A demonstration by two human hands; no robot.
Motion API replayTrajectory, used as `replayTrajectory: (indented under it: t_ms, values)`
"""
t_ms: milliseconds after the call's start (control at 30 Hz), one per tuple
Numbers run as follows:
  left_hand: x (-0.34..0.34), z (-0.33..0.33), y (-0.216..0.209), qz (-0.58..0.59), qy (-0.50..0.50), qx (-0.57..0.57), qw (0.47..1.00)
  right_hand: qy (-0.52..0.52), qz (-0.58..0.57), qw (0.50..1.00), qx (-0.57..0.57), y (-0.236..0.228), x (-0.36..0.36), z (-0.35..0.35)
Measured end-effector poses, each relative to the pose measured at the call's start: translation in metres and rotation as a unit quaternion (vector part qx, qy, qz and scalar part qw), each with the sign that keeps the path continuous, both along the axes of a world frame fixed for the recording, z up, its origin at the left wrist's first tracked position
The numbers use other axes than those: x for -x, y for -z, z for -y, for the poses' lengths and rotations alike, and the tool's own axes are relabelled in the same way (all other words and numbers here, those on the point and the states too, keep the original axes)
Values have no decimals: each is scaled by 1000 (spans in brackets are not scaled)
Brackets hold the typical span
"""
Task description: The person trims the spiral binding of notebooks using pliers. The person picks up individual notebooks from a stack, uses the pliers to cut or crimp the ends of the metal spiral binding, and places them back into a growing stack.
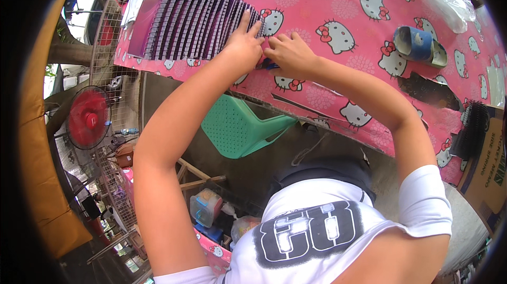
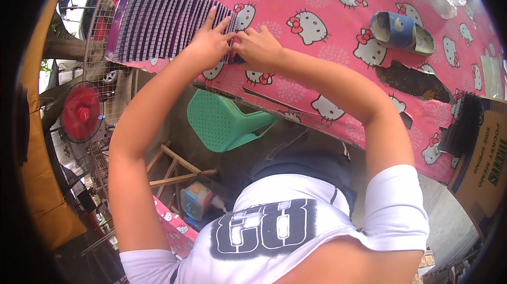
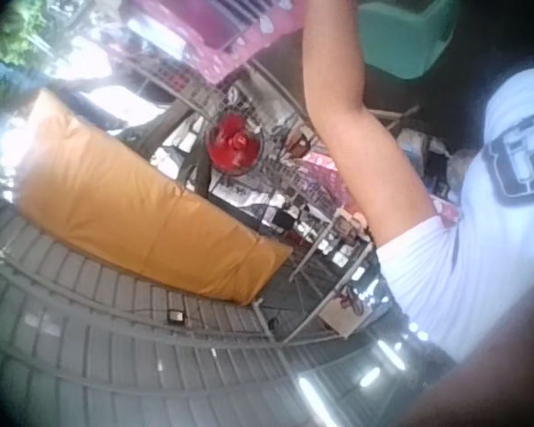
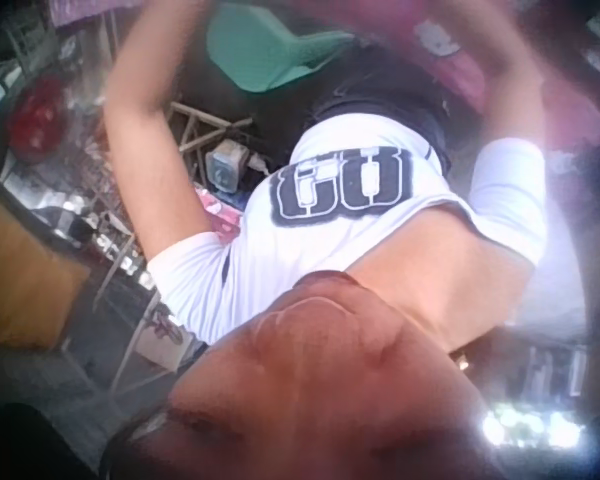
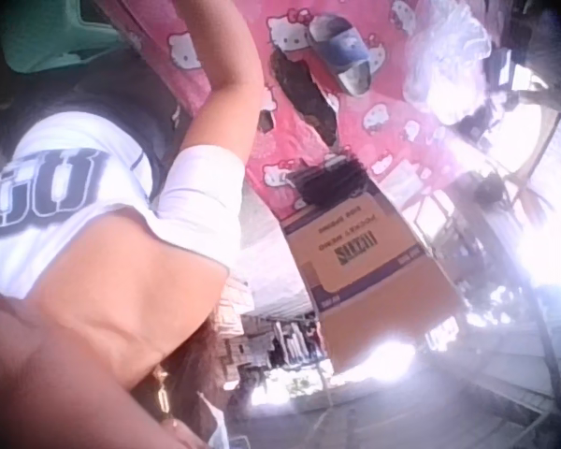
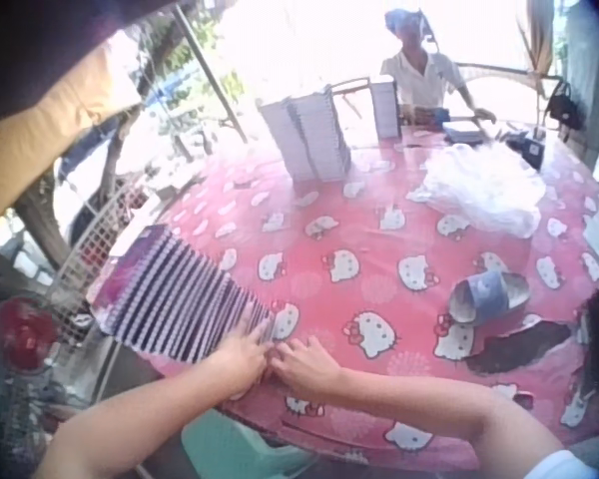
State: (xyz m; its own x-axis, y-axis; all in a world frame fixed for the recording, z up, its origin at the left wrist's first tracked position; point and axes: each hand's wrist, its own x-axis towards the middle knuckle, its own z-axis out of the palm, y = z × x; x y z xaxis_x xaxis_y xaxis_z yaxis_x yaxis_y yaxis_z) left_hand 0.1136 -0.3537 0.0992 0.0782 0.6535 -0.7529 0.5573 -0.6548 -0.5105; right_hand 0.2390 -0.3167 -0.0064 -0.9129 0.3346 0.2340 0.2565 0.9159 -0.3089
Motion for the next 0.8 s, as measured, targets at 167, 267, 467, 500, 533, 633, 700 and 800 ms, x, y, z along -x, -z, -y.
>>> replayTrajectory:
  t_ms: [167, 267, 467, 500, 533, 633, 700, 800]
  values:
    - [-2, -2, 0, 7, -4, 9, 1000, 0, -26, 999, -38, -5, -10, -2]
    - [2, -2, -1, 14, 3, -2, 1000, -3, -66, 996, -65, -1, -10, -5]
    - [4, -5, -4, 55, 4, 9, 998, -21, -16, 998, 61, -4, 0, -8]
    - [3, -3, -6, 42, 8, 11, 999, -11, 36, 991, 127, -10, 4, -10]
    - [2, -1, -8, 29, 11, 13, 999, -1, 89, 977, 192, -16, 11, -14]
    - [-9, 23, -6, -41, 26, -9, 999, 53, 204, 866, 454, -38, 22, -34]
    - [-30, 53, -27, -52, 67, -45, 995, 83, 219, 808, 541, -42, 18, -46]
    - [-28, 118, -52, 194, 61, 14, 979, 68, 201, 870, 446, -44, 22, -38]
